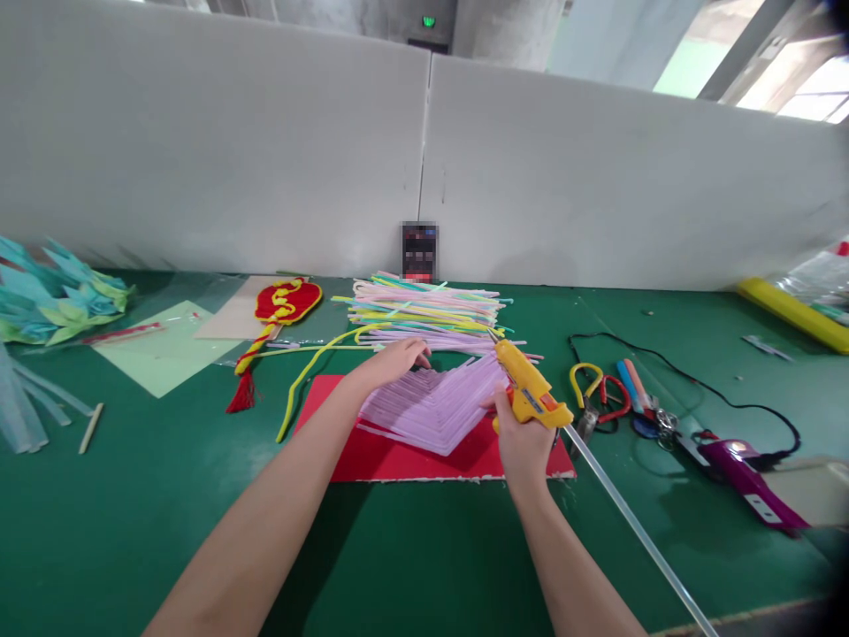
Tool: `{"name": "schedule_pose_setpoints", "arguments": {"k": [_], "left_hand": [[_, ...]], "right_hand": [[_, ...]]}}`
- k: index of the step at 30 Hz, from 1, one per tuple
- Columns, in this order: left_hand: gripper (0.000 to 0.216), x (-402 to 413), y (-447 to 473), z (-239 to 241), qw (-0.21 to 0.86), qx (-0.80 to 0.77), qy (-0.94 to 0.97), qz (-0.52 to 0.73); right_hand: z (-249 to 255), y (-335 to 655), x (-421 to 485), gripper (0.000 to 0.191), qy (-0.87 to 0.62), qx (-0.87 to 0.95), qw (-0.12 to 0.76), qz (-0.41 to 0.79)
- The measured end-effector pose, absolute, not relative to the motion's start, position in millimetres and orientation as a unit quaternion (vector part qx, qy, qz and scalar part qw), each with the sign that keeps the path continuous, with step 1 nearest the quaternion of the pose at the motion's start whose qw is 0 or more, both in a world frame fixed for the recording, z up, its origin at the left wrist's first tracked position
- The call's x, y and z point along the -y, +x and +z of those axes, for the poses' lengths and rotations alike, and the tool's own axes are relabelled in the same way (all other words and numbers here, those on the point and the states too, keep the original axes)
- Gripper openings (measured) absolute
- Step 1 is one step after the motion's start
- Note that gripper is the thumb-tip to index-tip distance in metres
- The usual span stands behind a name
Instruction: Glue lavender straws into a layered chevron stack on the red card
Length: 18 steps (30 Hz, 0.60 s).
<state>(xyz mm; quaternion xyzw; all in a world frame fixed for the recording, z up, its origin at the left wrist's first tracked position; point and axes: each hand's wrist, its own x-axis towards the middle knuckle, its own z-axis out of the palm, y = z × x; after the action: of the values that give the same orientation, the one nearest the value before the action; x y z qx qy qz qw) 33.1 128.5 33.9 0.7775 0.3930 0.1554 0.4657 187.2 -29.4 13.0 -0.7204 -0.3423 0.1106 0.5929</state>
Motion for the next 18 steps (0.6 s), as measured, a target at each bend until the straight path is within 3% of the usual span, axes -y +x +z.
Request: {"name": "schedule_pose_setpoints", "arguments": {"k": [18], "left_hand": [[0.038,-132.9,36.4,17.6,0.445,-0.346,0.809,0.169]], "right_hand": [[11.0,188.5,29.8,0.032,-0.724,0.344,0.589,0.101]]}}
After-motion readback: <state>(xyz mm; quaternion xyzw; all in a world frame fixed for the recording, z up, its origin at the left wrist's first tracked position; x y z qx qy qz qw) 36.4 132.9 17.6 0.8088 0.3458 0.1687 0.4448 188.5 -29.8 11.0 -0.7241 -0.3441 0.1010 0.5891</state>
